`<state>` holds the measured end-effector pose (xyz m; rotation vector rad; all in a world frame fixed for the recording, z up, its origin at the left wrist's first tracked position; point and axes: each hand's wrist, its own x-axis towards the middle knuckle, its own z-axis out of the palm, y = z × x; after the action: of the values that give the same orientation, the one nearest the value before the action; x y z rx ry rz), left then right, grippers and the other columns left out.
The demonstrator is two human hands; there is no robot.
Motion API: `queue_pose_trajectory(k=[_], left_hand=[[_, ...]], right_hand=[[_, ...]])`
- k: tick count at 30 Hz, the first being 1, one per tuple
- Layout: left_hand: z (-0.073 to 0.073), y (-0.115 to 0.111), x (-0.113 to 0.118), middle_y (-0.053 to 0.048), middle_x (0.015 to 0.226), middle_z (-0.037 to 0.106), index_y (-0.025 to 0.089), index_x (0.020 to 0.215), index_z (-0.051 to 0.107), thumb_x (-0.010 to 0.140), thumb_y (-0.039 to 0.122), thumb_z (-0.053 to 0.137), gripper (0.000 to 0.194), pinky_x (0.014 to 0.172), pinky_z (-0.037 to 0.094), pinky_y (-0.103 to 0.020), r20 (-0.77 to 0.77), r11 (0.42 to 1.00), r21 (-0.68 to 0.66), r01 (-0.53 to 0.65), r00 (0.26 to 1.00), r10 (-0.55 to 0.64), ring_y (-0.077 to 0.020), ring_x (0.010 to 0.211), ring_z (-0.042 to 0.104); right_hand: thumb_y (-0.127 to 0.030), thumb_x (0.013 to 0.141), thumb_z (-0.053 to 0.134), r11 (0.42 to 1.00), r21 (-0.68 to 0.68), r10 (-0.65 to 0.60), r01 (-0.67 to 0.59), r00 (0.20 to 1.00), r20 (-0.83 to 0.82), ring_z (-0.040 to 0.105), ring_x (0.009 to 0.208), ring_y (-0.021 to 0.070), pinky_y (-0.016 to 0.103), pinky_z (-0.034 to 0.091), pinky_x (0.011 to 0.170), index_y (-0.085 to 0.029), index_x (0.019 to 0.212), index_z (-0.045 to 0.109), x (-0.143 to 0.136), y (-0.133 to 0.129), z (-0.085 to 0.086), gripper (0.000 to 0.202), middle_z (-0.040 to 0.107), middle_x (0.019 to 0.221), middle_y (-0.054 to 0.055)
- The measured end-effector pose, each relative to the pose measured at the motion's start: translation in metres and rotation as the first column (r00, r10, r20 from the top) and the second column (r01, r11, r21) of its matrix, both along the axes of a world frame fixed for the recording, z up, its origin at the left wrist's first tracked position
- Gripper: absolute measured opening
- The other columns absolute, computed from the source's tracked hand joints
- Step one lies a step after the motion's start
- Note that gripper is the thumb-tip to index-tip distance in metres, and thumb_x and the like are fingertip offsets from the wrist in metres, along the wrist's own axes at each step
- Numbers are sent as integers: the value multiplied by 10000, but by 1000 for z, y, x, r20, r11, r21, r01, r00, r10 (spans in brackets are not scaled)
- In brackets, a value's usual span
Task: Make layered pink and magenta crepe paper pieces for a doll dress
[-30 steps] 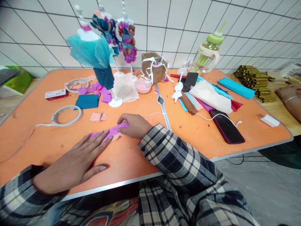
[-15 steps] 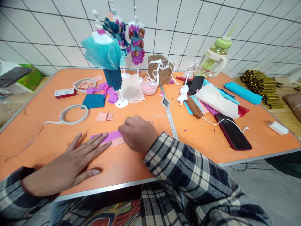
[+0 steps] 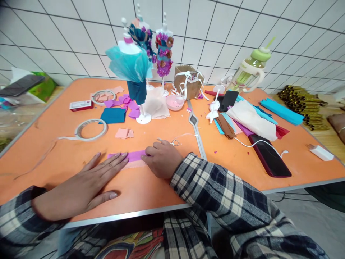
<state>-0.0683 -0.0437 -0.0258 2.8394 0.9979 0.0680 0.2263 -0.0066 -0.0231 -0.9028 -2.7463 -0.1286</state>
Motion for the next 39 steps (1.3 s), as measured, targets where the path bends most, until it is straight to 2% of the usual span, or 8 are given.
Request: queue_pose_trajectory(k=[9,14,16,20,24,28,33,39], left_hand=[[3,0,0,-111,1624,375,331,1628,116,943,603,528,844,1205,174,-611,19,997,-39,-64,998,64,-360,1451,425],[9,8,7,-125,1520,549,271,1555,360,962,535,525,669,1054,400,-492,79,974,-96,-207,973,215,-329,1342,558],[13,11,10,-121,1429,639,256,1468,495,977,491,500,544,1002,431,-479,92,961,-108,-254,960,264,-327,1260,624],[20,14,10,-110,1310,723,266,1333,639,981,482,472,446,993,446,-508,132,948,-118,-296,941,311,-328,1129,694],[31,16,6,-92,1206,775,272,1220,722,963,582,430,497,961,532,-460,268,885,-298,-358,858,438,-320,1077,718],[41,20,4,-89,1312,724,279,1266,689,814,619,674,566,994,543,-438,351,800,-525,-290,783,514,-339,1175,676],[50,28,5,-73,833,774,209,821,745,819,632,657,432,782,574,-359,378,642,-716,-274,620,687,-267,814,706],[74,33,12,-8,745,654,206,768,668,820,632,649,430,719,506,-280,448,672,-688,-276,568,691,-191,732,600]], right_hand=[[-222,936,531,995,-98,-22,8,990,-142,540,797,205,361,376,693,-193,1011,746,13,-2,-2,229,700,986,78],[-524,903,612,990,-122,38,-78,953,-301,564,991,267,426,424,886,-167,1337,603,1,-5,-1,562,676,1154,125],[-516,883,647,979,-178,59,-102,971,-233,565,1011,278,439,411,905,-162,1274,638,-5,-4,-3,528,693,1143,126],[-279,906,577,942,-336,-61,-17,974,-219,596,891,252,433,384,885,-166,931,739,-12,-1,-2,199,736,897,103],[-198,858,583,916,-400,-162,32,942,-294,606,759,195,360,402,803,-176,818,737,-13,3,10,161,729,781,56],[-163,850,568,860,-508,-275,48,882,-382,608,705,143,261,411,681,-155,820,726,-12,9,28,161,717,782,37],[-152,811,586,788,-616,-372,26,816,-442,564,663,123,235,382,635,-159,757,697,-9,15,42,124,656,707,-5],[-202,854,549,689,-723,-460,-58,736,-497,496,628,111,232,355,603,-162,710,612,-8,17,49,162,551,639,-31]])
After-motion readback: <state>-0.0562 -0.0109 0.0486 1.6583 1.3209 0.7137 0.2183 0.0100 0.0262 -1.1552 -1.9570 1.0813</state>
